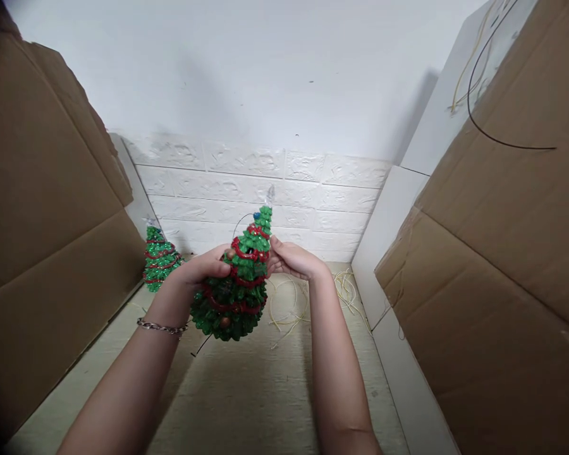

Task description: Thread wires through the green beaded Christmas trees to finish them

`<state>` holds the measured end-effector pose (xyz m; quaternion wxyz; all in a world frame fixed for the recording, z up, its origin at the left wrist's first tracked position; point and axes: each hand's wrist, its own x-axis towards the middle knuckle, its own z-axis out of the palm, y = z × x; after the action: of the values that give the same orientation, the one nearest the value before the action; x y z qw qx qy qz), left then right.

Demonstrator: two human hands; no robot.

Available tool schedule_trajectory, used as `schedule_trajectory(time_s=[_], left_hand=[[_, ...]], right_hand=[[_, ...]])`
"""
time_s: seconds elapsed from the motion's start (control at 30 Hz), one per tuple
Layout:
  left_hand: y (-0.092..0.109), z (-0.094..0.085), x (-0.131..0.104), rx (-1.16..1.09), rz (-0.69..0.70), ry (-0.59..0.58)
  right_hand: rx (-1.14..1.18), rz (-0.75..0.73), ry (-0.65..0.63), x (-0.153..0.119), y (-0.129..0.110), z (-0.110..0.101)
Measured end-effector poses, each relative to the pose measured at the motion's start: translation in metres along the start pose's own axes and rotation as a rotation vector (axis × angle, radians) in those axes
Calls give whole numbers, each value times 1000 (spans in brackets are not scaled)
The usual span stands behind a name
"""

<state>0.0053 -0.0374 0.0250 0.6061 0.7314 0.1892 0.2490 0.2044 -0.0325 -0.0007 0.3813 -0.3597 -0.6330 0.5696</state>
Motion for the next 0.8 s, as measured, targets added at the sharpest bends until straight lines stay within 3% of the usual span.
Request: schedule_trajectory(time_s=[0.1, 0.27, 0.4, 0.6, 0.73, 0.8], left_hand=[[1, -2, 2, 108, -13, -73], [0, 1, 4, 282, 19, -68], [-4, -1, 7, 285, 7, -74], [-21, -13, 9, 62, -3, -121], [-27, -16, 4, -147, 37, -28], [-28, -16, 1, -216, 78, 1]], right_hand=[[116, -52, 105, 5, -5, 7], [284, -74, 230, 5, -14, 11], [330, -88, 298, 3, -17, 10], [346, -124, 305, 8, -17, 19], [378, -317, 260, 14, -17, 31], [397, -373, 342, 16, -19, 35]])
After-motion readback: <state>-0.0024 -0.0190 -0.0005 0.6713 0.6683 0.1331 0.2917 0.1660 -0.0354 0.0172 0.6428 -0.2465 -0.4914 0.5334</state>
